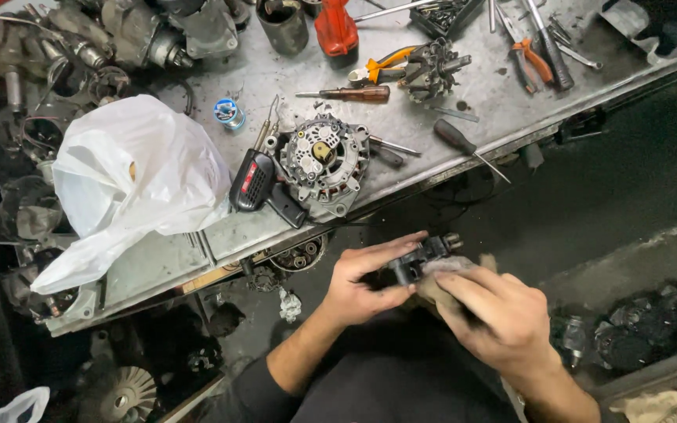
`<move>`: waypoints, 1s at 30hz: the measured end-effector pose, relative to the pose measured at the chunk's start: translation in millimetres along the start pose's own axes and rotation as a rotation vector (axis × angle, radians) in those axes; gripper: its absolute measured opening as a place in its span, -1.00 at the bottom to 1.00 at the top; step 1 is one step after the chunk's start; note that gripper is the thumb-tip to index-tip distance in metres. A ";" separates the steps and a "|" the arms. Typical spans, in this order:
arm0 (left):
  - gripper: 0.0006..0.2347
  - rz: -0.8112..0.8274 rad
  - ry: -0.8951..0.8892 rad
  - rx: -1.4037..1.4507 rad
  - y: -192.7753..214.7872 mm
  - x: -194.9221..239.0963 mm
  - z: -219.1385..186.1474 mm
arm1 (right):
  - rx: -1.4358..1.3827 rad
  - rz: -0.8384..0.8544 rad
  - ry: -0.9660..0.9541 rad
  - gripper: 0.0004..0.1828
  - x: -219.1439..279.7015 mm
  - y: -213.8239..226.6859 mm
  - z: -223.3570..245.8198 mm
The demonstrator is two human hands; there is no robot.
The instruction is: The person cleans a small black mechanical part using a rag. They wipe the part thoroughly while standing at a workbench, then walk through the garage to a car with an open hood before returning to the workbench to continue wiping the part.
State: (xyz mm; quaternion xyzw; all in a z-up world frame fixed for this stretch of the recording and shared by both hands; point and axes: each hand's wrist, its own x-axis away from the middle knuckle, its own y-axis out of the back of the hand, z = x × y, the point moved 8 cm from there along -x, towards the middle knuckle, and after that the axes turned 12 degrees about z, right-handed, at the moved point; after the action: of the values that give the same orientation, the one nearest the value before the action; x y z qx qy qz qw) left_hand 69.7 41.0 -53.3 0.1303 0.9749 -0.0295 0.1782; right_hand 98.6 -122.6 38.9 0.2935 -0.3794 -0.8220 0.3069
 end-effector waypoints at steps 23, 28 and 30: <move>-0.43 0.107 0.035 -0.802 -40.1 -21.7 -19.8 | 0.220 0.119 0.161 -0.69 -4.1 -5.7 -14.9; -0.41 0.197 0.071 -0.629 -50.0 -24.5 -2.7 | -0.015 0.147 0.203 -0.66 0.7 -2.0 -10.4; -0.44 0.146 0.058 -0.549 -44.3 -34.5 0.2 | -0.084 0.040 0.069 -0.68 11.6 21.3 -27.3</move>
State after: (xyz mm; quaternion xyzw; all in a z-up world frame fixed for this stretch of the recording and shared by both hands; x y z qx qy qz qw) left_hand 89.2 -10.1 -40.7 0.1479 0.9391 0.2524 0.1803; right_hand 116.7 -154.3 38.4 0.3007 -0.3396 -0.8203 0.3483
